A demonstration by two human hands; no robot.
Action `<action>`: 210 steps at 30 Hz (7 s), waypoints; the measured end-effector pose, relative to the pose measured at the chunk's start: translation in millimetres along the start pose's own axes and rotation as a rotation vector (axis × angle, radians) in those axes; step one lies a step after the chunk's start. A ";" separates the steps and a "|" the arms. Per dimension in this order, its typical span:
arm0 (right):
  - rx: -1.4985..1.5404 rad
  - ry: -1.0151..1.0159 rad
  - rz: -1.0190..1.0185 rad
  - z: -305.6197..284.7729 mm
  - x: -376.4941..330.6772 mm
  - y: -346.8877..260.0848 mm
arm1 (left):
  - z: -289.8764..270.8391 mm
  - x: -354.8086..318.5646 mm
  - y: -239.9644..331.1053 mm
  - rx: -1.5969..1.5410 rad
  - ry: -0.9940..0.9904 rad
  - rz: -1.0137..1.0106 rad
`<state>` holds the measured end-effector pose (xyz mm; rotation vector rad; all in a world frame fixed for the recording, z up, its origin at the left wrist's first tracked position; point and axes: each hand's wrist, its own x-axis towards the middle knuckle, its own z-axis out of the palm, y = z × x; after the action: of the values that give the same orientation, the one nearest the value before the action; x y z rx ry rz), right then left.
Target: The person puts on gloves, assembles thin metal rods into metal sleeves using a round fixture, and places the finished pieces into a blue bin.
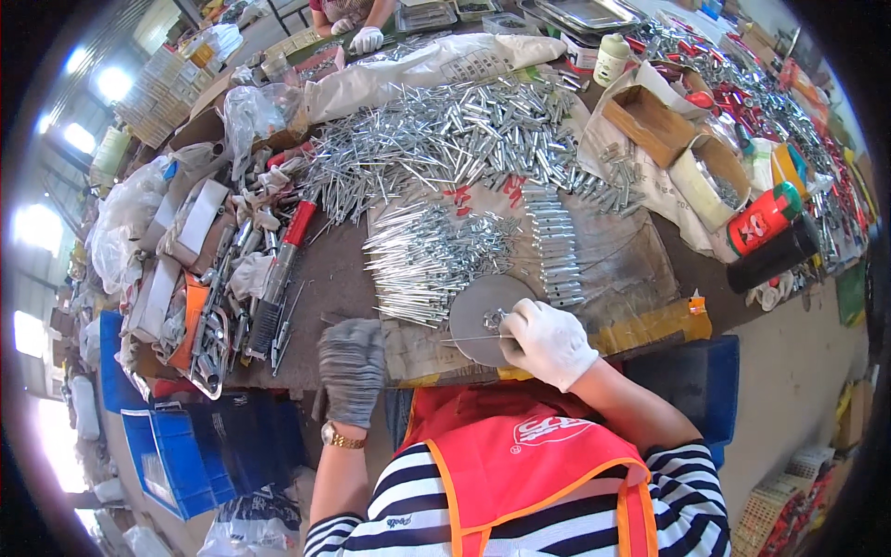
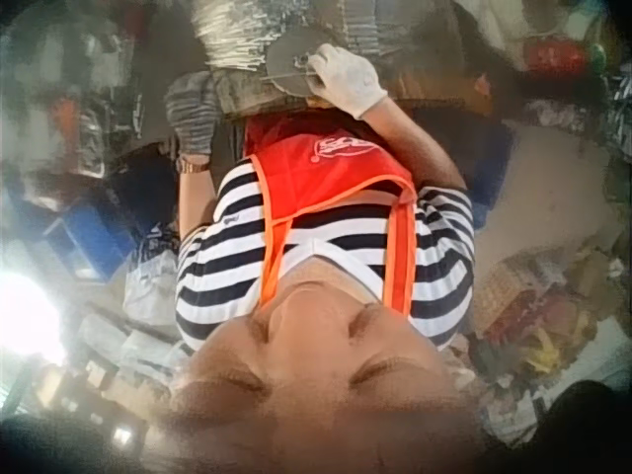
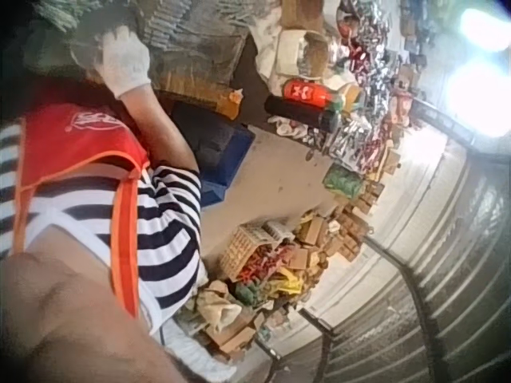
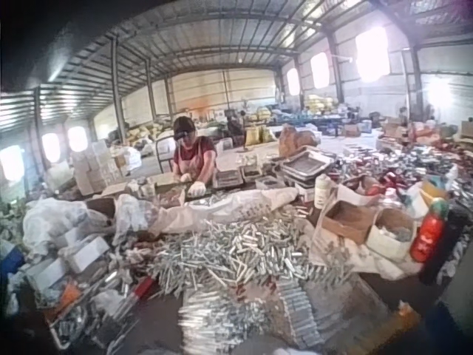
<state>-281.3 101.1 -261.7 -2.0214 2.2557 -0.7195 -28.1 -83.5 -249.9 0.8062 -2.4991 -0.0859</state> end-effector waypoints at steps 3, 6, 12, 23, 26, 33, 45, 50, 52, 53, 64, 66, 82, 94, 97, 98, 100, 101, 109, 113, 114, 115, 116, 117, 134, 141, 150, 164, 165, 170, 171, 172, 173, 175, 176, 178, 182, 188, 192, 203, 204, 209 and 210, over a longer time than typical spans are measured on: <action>0.007 -0.030 0.052 3.9 -2.1 -0.8 | 8.7 9.4 22.5 -0.095 -0.175 0.149; 0.066 0.032 0.074 -4.8 -13.6 3.1 | 21.5 15.0 27.4 -0.038 -0.296 0.185; 0.127 0.330 0.341 -41.5 -77.9 48.5 | 29.8 28.0 29.3 0.003 -0.335 0.225; -0.059 0.355 1.395 -25.9 -324.2 158.6 | 37.6 27.4 27.4 -0.066 -0.434 0.179; -0.072 0.182 1.555 24.3 -384.0 169.5 | 42.8 19.9 27.0 -0.217 -0.343 0.197; 0.010 -0.421 1.621 117.0 -447.6 179.3 | 48.1 -21.5 16.2 -0.343 -0.160 0.058; 0.021 -0.648 1.482 151.7 -508.3 200.2 | 66.7 -27.3 22.0 -0.369 -0.030 0.093; -0.105 -0.156 1.594 81.9 -406.4 178.7 | 45.8 -27.0 32.4 -0.268 -0.019 0.068; -0.235 0.328 1.417 40.4 -370.0 174.9 | 45.7 -25.0 34.0 -0.273 0.010 0.084; -0.290 0.557 1.281 18.6 -348.7 171.1 | 47.1 -23.6 34.7 -0.280 0.021 0.098; -0.067 0.524 0.206 -67.8 -37.5 88.8 | 48.3 -20.3 37.7 -0.331 0.119 0.072; -0.065 0.446 0.140 -58.9 -3.9 85.9 | 48.0 -21.1 37.4 -0.331 0.122 0.060; 0.021 0.186 0.167 -44.1 42.8 108.2 | 48.0 -21.3 36.2 -0.328 0.098 0.013; 0.259 0.063 -0.030 -19.0 -8.5 16.8 | 38.9 6.0 74.4 -0.393 -0.005 0.083; 0.235 0.041 0.018 -2.9 -21.7 8.7 | 35.4 12.8 87.6 -0.396 -0.201 0.059; 0.237 0.080 0.020 -0.7 -23.1 7.8 | 39.0 12.9 88.0 -0.389 -0.208 0.084; 0.244 0.119 0.026 2.4 -24.4 5.5 | 44.4 10.4 89.4 -0.376 -0.235 0.099; 0.252 0.146 0.045 2.8 -24.9 3.8 | 46.3 9.8 90.3 -0.369 -0.258 0.114; 0.272 0.204 0.116 4.4 -25.5 1.8 | 53.4 8.4 92.2 -0.447 -0.202 0.127; 0.285 0.201 0.130 3.9 -25.3 2.7 | 49.4 11.8 92.1 -0.498 -0.193 0.120; 0.290 0.201 0.132 3.6 -25.4 2.8 | 49.7 11.5 91.9 -0.497 -0.194 0.118; 0.291 0.199 0.132 3.4 -25.4 2.8 | 50.2 11.1 91.9 -0.495 -0.177 0.122; 0.302 0.197 0.139 3.2 -25.8 3.2 | 50.3 11.7 92.3 -0.492 -0.161 0.125; 0.312 0.194 0.147 3.2 -25.9 3.7 | 48.7 12.8 92.6 -0.492 -0.161 0.123; 0.331 0.183 0.133 2.5 -24.1 5.7 | 39.4 15.4 93.4 -0.414 -0.353 0.008; 0.326 0.186 0.142 1.7 -23.6 5.4 | 38.4 19.5 86.5 -0.321 -0.378 0.125; 0.351 0.174 0.158 3.0 -23.7 7.5 | 35.1 25.5 87.3 -0.312 -0.494 0.090; 0.400 0.176 0.175 1.8 -20.5 7.5 | 29.2 41.0 95.7 -0.395 -0.467 0.110; 0.398 0.166 0.180 1.2 -20.3 7.3 | 31.3 43.8 96.4 -0.394 -0.466 0.113; 0.393 0.181 0.189 4.6 -22.6 9.9 | 48.8 92.7 96.4 -0.236 -0.294 0.154; 0.389 0.190 0.177 3.9 -22.4 10.1 | 51.6 104.5 97.3 -0.174 -0.296 0.177; 0.389 0.196 0.175 2.8 -22.1 9.4 | 57.1 114.6 96.6 -0.146 -0.339 0.181; 0.385 0.197 0.177 1.9 -22.1 8.9 | 64.9 121.6 95.3 -0.147 -0.336 0.191; 0.381 0.207 0.178 0.7 -21.6 6.9 | 77.5 131.8 91.6 -0.041 -0.323 0.247; 0.384 0.201 0.176 1.4 -22.3 7.1 | 81.6 139.6 89.3 -0.120 -0.320 0.265; 0.380 0.191 0.179 2.7 -23.6 7.2 | 84.9 149.7 85.1 -0.113 -0.372 0.282; 0.391 0.188 0.182 0.9 -23.5 8.1 | 84.9 164.0 94.3 -0.072 -0.520 0.290; 0.390 0.200 0.163 0.9 -23.2 10.7 | 92.5 172.2 97.6 -0.079 -0.590 0.289; 0.390 0.178 0.165 0.2 -22.6 12.0 | 101.2 167.4 86.9 -0.091 -0.562 0.388; 0.394 0.187 0.154 3.3 -25.0 11.0 | 104.0 170.6 88.8 -0.114 -0.623 0.460; 0.390 0.187 0.157 3.4 -25.1 10.7 | 108.2 172.5 88.4 -0.159 -0.654 0.435; 0.380 0.196 0.153 3.4 -25.8 10.2 | 115.6 178.3 79.0 -0.190 -0.636 0.453; 0.379 0.198 0.150 3.8 -25.9 10.2 | 114.2 181.8 78.1 -0.190 -0.708 0.437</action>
<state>-285.6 124.9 -275.9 -1.6542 2.1282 -1.2669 -251.3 -132.1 -251.1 0.1324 -3.1970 -0.5241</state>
